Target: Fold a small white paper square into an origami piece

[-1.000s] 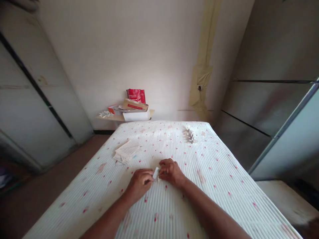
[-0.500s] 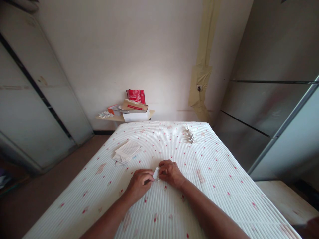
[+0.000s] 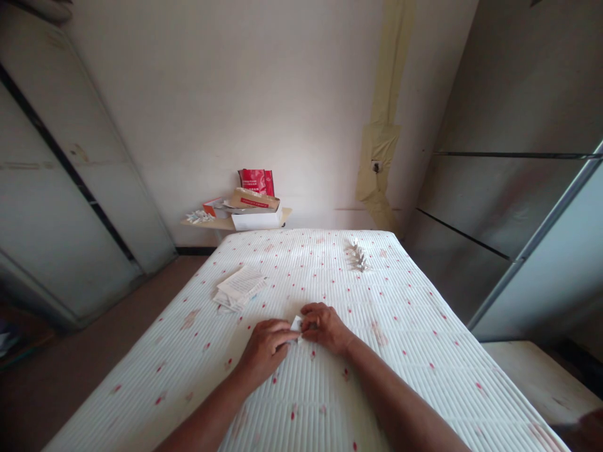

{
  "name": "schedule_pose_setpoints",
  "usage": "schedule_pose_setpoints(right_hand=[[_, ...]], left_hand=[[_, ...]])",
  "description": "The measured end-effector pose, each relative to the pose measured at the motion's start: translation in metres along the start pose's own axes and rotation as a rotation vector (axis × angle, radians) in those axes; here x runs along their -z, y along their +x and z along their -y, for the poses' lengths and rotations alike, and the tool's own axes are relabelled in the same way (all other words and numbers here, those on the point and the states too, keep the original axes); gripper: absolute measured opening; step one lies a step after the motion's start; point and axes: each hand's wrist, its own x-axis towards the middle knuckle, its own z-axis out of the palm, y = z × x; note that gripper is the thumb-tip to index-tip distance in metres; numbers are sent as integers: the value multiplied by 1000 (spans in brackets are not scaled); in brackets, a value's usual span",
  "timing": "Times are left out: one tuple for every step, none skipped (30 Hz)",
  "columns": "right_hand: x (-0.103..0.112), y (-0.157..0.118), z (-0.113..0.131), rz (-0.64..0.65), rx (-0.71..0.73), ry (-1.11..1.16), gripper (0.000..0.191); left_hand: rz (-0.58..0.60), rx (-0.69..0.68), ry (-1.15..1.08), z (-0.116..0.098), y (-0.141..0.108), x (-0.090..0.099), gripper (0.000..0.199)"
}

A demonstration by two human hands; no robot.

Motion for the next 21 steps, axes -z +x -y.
schedule_pose_setpoints(right_hand=[[2, -1, -1, 18, 4, 28, 8], [4, -2, -1, 29, 7, 51, 9], [5, -3, -1, 30, 10, 64, 10], [6, -4, -1, 23, 13, 63, 11], [6, -4, 1, 11, 14, 46, 12], [5, -5, 3, 0, 15, 17, 13], [4, -5, 6, -11, 20, -24, 12], [2, -6, 9, -20, 33, -74, 11], [1, -6, 13, -28, 60, -125, 9], [0, -7, 16, -33, 99, -178, 7], [-1, -7, 19, -35, 140, -228, 6], [-2, -8, 21, -33, 173, -269, 6], [-2, -8, 23, -22, 199, -295, 7], [-3, -8, 23, -9, 213, -302, 8], [-3, -8, 23, -4, 215, -290, 8], [-4, -8, 22, -9, 206, -266, 9], [-5, -8, 21, -23, 188, -236, 9], [-5, -7, 20, -45, 163, -208, 10], [-6, -6, 19, -66, 136, -186, 11], [-6, -5, 18, -79, 110, -171, 13], [-7, -4, 17, -78, 91, -163, 15]], left_hand=[[3, -1, 1, 0, 0, 0, 40], [2, -1, -1, 0, 0, -1, 41], [-5, 3, -5, 1, 0, -2, 41], [-15, 9, -12, 2, -1, -3, 41], [-28, 19, -22, 4, -1, -4, 41], [-44, 30, -32, 6, -1, -6, 40], [-59, 41, -44, 7, 0, -7, 39], [-69, 48, -54, 9, 0, -8, 37], [-74, 51, -61, 10, 0, -9, 35], [-74, 51, -66, 11, 0, -10, 34], [-72, 48, -67, 12, 1, -10, 33], [-66, 46, -64, 12, 1, -10, 32], [-59, 45, -61, 12, 1, -10, 31], [-55, 46, -59, 12, 2, -10, 30], [-55, 48, -59, 12, 2, -11, 29], [-57, 49, -62, 12, 2, -11, 28], [-59, 50, -65, 12, 1, -11, 27], [-62, 51, -70, 12, 1, -11, 26], [-65, 52, -74, 12, 1, -11, 26], [-67, 52, -77, 12, 1, -12, 25], [-66, 50, -82, 13, 1, -12, 25]])
